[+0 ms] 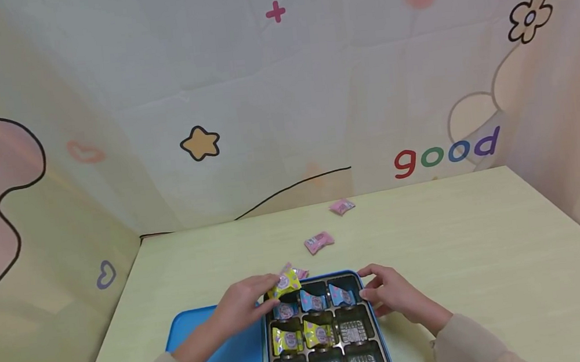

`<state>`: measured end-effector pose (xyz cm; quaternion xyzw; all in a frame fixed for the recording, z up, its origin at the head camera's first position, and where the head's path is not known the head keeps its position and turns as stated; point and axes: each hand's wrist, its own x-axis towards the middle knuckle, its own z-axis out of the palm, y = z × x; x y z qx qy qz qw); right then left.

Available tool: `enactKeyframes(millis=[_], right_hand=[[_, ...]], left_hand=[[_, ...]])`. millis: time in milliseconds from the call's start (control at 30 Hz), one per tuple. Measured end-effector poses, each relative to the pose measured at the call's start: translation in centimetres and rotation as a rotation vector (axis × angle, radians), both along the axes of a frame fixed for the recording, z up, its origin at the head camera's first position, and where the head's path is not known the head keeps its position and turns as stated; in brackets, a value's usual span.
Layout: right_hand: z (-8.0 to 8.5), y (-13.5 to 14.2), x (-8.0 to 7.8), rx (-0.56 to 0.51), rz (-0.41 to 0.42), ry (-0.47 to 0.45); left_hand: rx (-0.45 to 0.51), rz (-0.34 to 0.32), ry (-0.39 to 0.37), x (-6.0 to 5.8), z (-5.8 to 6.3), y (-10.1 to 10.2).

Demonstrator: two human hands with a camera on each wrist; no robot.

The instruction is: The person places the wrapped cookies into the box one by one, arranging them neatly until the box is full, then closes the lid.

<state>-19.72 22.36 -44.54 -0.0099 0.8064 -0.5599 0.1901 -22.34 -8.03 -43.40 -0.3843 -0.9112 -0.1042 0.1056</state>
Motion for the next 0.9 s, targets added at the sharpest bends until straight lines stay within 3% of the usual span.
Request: enactKeyframes(millis=[367,633,900], right_hand=[[-0.2,0.2,-0.3,-0.016,-0.004,-0.002],[-0.1,0.2,-0.2,-0.019,-0.001,-0.003],[-0.2,0.1,-0.3,-0.014,-0.009,-0.003]], left_hand=[[0.036,-0.093,0.022,1.1,0.0,0.8],[-0.004,-0.104,0.019,1.5,-0.3,1.4],[0.036,-0.139,0.037,1.8,-0.5,1.8]])
